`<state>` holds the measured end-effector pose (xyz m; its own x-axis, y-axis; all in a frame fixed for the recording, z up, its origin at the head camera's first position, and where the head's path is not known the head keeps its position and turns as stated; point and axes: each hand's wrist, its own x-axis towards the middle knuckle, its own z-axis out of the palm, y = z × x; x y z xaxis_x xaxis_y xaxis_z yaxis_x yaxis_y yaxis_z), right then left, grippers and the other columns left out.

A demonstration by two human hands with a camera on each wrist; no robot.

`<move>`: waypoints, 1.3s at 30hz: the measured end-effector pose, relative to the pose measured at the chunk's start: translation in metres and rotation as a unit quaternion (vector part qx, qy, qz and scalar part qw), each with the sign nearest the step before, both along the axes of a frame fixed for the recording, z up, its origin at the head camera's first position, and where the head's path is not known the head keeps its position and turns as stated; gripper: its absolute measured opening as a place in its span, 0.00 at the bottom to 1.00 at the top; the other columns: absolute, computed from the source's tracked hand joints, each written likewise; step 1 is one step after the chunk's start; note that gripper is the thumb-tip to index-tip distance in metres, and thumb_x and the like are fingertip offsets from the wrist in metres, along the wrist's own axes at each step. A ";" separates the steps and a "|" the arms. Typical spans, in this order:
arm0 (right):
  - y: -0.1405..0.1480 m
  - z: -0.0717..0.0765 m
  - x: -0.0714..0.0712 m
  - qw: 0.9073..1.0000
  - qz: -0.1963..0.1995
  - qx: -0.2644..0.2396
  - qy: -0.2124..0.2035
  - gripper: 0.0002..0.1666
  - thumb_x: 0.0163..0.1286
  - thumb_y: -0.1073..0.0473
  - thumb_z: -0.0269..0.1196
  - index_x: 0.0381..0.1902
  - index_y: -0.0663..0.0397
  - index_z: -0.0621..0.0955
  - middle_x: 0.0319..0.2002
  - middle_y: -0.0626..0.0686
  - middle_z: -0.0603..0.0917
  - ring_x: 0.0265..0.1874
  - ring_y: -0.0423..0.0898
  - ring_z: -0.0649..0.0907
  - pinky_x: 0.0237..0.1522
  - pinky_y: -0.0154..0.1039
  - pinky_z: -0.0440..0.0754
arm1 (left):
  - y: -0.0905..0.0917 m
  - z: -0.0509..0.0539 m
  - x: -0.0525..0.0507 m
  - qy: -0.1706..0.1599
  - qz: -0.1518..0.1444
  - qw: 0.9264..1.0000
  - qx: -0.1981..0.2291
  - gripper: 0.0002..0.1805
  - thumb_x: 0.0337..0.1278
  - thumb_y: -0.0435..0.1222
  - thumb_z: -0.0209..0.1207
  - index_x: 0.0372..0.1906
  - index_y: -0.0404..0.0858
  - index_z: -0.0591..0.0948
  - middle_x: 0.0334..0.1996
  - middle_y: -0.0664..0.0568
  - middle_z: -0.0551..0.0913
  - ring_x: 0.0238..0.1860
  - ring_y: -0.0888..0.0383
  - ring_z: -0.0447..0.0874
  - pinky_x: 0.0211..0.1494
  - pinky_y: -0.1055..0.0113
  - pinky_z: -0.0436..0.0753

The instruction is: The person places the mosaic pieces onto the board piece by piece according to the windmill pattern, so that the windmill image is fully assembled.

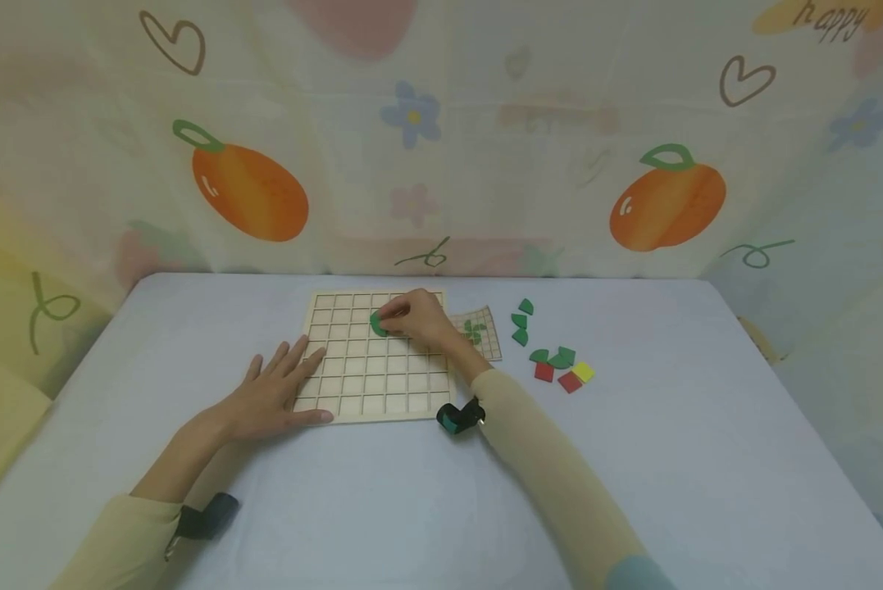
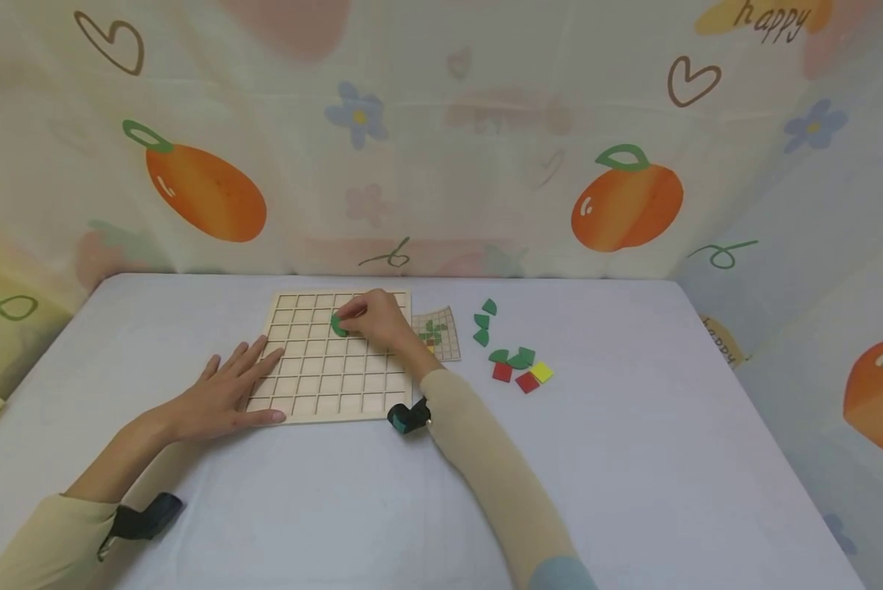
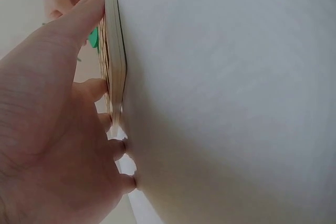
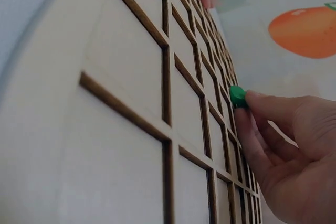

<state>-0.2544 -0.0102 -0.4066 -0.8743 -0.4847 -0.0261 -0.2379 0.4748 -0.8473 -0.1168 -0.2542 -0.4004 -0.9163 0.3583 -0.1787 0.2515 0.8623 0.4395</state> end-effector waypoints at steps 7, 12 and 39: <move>-0.003 -0.001 0.001 0.999 0.008 0.008 0.034 0.08 0.64 0.61 0.69 0.42 0.55 0.88 0.41 0.50 0.87 0.39 0.43 0.83 0.44 0.33 0.79 | 0.000 -0.001 -0.001 0.002 0.000 1.000 -0.003 0.56 0.54 0.64 0.59 0.78 0.36 0.51 0.77 0.35 0.39 0.75 0.31 0.33 0.69 0.30 0.33; -0.004 0.000 0.003 0.999 0.006 0.013 0.047 0.08 0.64 0.63 0.68 0.42 0.56 0.88 0.41 0.50 0.87 0.38 0.42 0.83 0.44 0.33 0.79 | 0.000 0.000 -0.001 0.003 -0.001 1.000 0.000 0.56 0.54 0.64 0.60 0.78 0.36 0.51 0.77 0.35 0.39 0.75 0.31 0.33 0.69 0.30 0.32; 0.003 0.014 0.005 0.995 0.039 0.055 0.074 0.09 0.69 0.63 0.63 0.44 0.56 0.87 0.42 0.49 0.87 0.41 0.43 0.83 0.43 0.33 0.80 | 0.000 0.002 0.000 0.008 -0.005 1.000 0.010 0.56 0.54 0.62 0.61 0.77 0.35 0.52 0.77 0.34 0.40 0.74 0.29 0.33 0.68 0.29 0.33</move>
